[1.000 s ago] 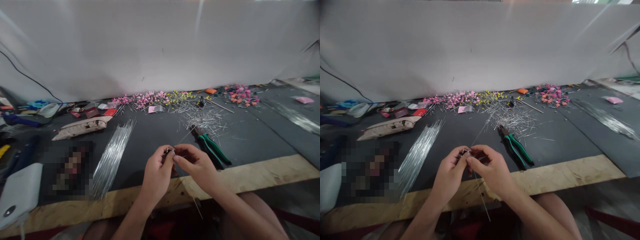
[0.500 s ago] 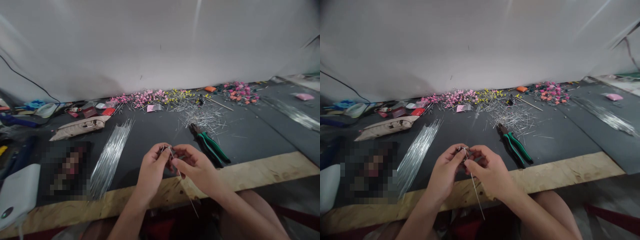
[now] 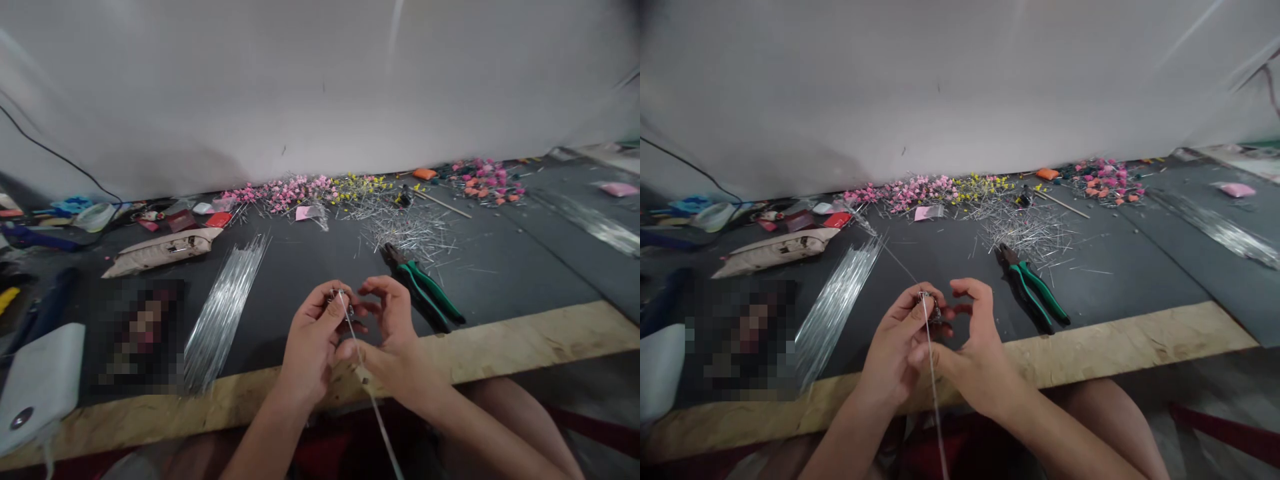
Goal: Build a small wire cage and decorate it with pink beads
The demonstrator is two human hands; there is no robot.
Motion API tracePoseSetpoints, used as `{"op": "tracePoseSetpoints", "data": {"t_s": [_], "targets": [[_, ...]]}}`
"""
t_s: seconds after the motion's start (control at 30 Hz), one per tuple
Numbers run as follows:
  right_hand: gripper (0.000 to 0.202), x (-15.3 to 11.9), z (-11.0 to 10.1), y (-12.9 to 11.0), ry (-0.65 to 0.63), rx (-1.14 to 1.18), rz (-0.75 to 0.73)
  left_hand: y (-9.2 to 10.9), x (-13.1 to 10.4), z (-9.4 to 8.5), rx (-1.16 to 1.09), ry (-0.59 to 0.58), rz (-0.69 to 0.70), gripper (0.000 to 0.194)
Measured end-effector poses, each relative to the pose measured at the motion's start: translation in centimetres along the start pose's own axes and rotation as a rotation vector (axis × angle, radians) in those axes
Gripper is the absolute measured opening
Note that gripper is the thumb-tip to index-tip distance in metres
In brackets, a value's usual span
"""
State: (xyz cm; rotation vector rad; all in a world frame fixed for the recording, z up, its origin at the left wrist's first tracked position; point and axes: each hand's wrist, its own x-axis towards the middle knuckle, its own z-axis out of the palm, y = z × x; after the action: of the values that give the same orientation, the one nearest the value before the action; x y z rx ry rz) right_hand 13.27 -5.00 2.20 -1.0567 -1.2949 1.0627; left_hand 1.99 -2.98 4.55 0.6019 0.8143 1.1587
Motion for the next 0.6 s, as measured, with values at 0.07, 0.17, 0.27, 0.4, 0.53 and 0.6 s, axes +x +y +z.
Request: {"op": "tracePoseSetpoints", "data": {"t_s": [0.07, 0.17, 0.27, 0.4, 0.53, 0.6], "targets": [[0.042, 0.1, 0.1, 0.0, 0.068, 0.036, -0.074, -0.3, 0.0, 0.2, -0.011, 0.005, 0.037, 0.006], [0.017, 0.4, 0.2, -0.4, 0.107, 0.133, -0.080, -0.6, 0.0, 0.3, -0.053, 0.007, 0.063, 0.004], [0.010, 0.8, 0.2, -0.7, 0.108, 0.250, 0.066, -0.6, 0.0, 0.3, -0.083, 0.002, 0.072, 0.004], [0.010, 1.2, 0.2, -0.4, 0.112, 0.421, 0.214, -0.5, -0.1, 0.2, -0.076, -0.045, 0.034, 0.005], [0.015, 1.7, 0.0, -0.3, 0.079, 0.552, 0.315, -0.5, -0.2, 0.0, -0.067, -0.098, 0.007, 0.004], [0.016, 1.9, -0.1, -0.3, 0.043, 0.584, 0.372, -0.5, -0.1, -0.2, -0.025, -0.133, 0.011, 0.004]]}}
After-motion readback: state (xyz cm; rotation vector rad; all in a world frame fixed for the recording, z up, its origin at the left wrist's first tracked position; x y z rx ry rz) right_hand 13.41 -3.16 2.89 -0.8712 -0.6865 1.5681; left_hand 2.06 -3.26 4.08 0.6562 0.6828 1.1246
